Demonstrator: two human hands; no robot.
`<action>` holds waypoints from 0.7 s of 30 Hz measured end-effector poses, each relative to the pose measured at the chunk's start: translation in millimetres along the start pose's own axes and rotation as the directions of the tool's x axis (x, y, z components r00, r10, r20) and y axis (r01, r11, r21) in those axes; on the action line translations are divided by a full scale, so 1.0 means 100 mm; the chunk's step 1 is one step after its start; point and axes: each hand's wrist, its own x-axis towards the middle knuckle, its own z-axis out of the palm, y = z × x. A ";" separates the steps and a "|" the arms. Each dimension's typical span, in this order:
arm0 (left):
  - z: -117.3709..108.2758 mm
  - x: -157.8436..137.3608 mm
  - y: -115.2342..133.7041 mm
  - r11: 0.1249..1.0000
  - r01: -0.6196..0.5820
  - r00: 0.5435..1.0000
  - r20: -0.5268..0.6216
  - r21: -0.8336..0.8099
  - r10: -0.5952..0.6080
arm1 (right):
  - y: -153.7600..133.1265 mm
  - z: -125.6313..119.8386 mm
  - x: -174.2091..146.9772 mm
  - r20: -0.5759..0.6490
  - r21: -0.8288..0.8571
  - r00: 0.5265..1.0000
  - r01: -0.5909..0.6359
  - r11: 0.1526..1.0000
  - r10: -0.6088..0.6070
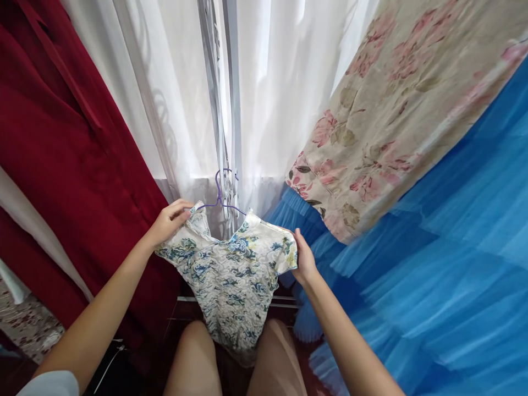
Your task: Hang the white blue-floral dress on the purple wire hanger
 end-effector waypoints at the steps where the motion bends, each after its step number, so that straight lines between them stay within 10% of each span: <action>1: 0.01 -0.04 0.05 1.000 0.009 1.000 0.006 0.025 -0.009 | 0.01 -0.01 -0.09 -0.057 0.012 0.998 0.039 0.999 -0.039; 12: 0.00 0.12 0.11 0.856 0.158 0.985 -0.144 0.492 -0.098 | -0.69 0.47 -0.05 -0.275 -0.119 0.879 0.370 0.921 -0.389; 21: 0.29 0.04 -0.20 0.917 0.176 0.962 -0.262 0.359 -0.083 | -0.96 0.83 -0.38 -0.120 -0.317 0.842 0.469 0.824 -0.526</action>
